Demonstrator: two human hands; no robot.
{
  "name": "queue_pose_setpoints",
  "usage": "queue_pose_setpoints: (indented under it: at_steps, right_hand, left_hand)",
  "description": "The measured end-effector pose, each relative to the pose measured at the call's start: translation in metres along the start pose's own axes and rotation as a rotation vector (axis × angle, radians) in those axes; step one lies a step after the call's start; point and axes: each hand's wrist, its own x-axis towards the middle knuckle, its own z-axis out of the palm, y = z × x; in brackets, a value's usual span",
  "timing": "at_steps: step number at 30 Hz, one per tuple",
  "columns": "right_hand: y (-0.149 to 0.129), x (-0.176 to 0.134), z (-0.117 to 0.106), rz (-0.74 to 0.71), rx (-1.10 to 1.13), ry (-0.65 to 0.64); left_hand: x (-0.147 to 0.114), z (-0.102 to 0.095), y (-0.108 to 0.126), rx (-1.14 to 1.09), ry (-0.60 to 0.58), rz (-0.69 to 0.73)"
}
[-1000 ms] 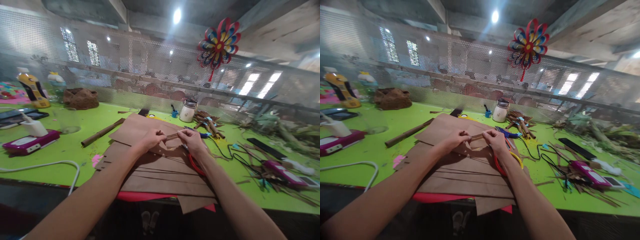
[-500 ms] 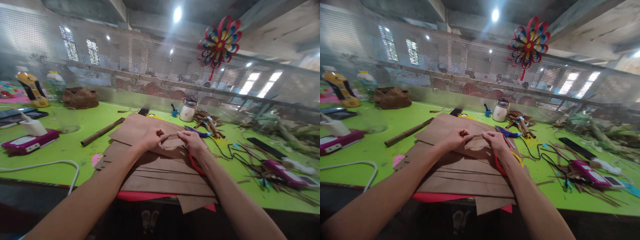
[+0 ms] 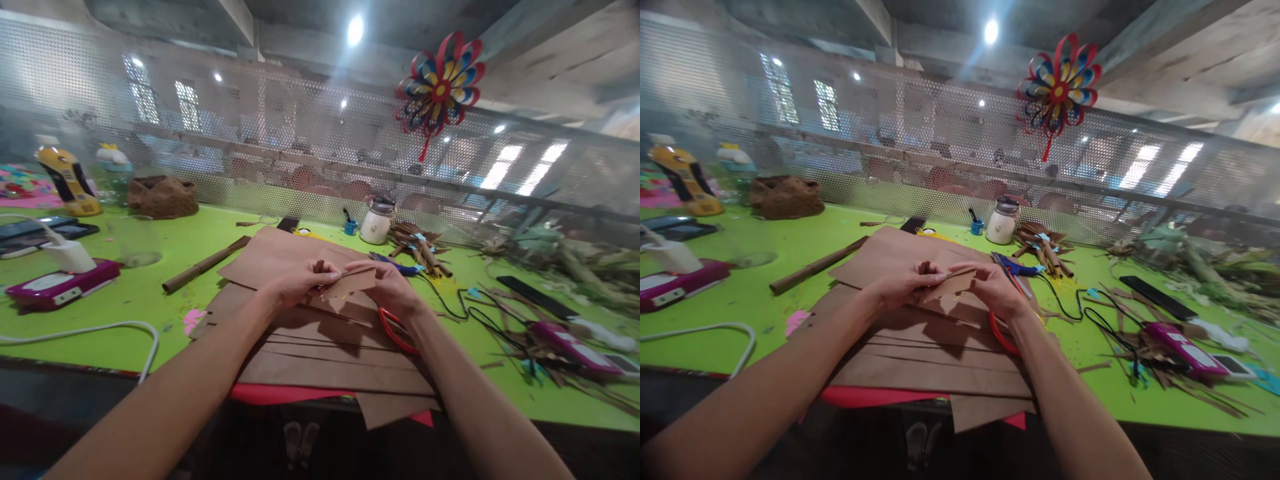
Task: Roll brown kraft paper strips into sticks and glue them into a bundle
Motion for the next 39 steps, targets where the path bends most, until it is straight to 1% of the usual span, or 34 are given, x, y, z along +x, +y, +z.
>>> queue_pose_setpoints:
  at_steps: [3,6,8,10,12,13,14,16,18,20,23,25,28,32,35,39]
  right_hand:
    - [0.001,-0.001,0.004,-0.062,-0.061,0.0]
    - [0.004,0.001,0.004,-0.073,-0.068,0.001]
    - [0.006,0.001,0.002,-0.061,-0.07,0.029]
    - [0.005,0.001,0.0,-0.032,-0.088,0.04]
    - [0.003,0.0,-0.002,0.047,-0.136,-0.016]
    - [0.002,-0.001,-0.002,0.093,-0.168,-0.054]
    - [0.001,-0.002,-0.002,0.133,-0.205,-0.086]
    - [-0.001,-0.004,-0.001,0.187,-0.273,-0.12]
    - [0.0,-0.003,0.001,0.204,-0.329,-0.106]
    - [0.001,-0.002,0.002,0.189,-0.384,-0.061]
    - [0.005,0.002,0.003,0.123,-0.43,0.057]
    - [0.007,0.004,0.002,0.077,-0.382,0.137]
    - [0.01,0.005,0.0,0.024,-0.251,0.207]
    - [0.01,0.005,-0.003,-0.009,-0.173,0.21]
    - [0.012,0.005,-0.003,-0.025,-0.169,0.205]
    - [0.014,0.007,-0.003,-0.043,-0.193,0.237]
  left_hand:
    - [-0.001,0.002,-0.002,-0.105,-0.144,-0.033]
    - [0.001,0.004,-0.006,-0.114,-0.183,-0.054]
    - [0.003,0.003,-0.009,-0.117,-0.149,-0.077]
    - [0.006,0.0,-0.01,-0.129,-0.04,-0.073]
    - [0.007,-0.004,-0.008,-0.144,0.083,-0.044]
    - [0.008,-0.006,-0.006,-0.153,0.109,-0.041]
    - [0.008,-0.006,-0.005,-0.151,0.12,-0.044]
    - [0.008,-0.004,-0.004,-0.082,0.092,-0.027]
    - [0.01,0.0,-0.007,0.045,0.071,0.028]
    - [0.013,0.004,-0.011,0.124,0.092,0.09]
    - [0.017,0.005,-0.016,0.126,0.125,0.141]
    - [0.017,0.004,-0.014,0.127,0.161,0.161]
    - [0.013,0.002,-0.007,0.136,0.236,0.187]
    - [0.008,0.002,0.0,0.126,0.241,0.216]
    - [0.005,0.003,0.003,0.13,0.227,0.217]
    - [0.003,0.005,0.006,0.12,0.192,0.187]
